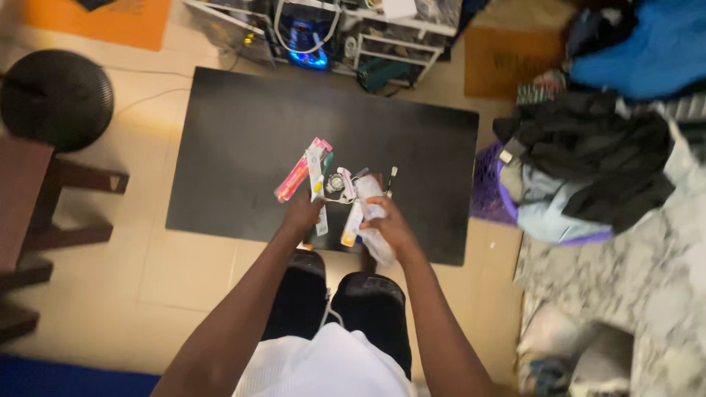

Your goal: The person removes various items including clothing, a thumb piano, and toiletries from a cupboard, placing the clothes into a purple laundry basket and the smaller items onto a black table.

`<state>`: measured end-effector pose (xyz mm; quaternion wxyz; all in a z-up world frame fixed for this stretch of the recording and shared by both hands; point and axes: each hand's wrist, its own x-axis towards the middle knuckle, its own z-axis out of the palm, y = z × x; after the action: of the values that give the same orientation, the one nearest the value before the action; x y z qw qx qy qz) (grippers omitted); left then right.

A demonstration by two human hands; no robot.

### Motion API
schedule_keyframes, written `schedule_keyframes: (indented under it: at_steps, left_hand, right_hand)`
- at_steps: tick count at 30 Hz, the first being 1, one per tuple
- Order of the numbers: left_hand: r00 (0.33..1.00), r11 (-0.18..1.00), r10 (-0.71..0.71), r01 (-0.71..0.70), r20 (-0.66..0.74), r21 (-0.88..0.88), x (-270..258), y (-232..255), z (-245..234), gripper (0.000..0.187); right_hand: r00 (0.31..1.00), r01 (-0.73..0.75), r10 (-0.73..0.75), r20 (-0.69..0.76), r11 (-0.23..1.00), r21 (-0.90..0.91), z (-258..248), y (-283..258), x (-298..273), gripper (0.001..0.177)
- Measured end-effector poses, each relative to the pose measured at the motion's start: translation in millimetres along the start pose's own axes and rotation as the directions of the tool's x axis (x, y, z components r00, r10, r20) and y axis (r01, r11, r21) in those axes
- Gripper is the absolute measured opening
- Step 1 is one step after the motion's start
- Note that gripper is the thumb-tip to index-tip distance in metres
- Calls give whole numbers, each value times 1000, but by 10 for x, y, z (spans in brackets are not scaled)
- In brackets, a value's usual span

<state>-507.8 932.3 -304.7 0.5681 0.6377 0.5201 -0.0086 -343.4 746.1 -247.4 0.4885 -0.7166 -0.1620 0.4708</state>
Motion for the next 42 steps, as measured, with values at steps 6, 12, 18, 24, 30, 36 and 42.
schedule_keyframes:
  at_steps: [6,12,18,24,30,36,42]
  left_hand:
    - [994,908,108,-90,-20,410,1055,-810,222,47]
    - [997,912,20,-50,79,406,1465,-1006,259,59]
    - [904,901,418,-425,87,93,1499,-956,106,56]
    - [911,904,408,-412,56,116,1206,-470,-195,50]
    - [917,935,335,-294,216,-200,210,310,-334,39]
    - [699,821,571,-494,430,-288,-1261,1283,-92,27]
    - [369,658,722,-628,585,-415,-2325,2165,791,31]
  right_hand:
    - [991,67,-89,-97,975,-211,1085,899,589,56]
    - [976,-77,4,-219,941,-330,1751,1272,1139,57]
    - [944,-2,-149,-295,890,-456,1844,1256,1465,47]
    - [833,-19,-172,-525,941,-339,1775,954,1195,46]
    - [845,-33,269,-462,889,458,1599,-140,170,46]
    - [746,244,104,-657,876,416,967,-1026,-1058,38]
    - [509,464,19,-860,836,293,38,-1350,-2368,36]
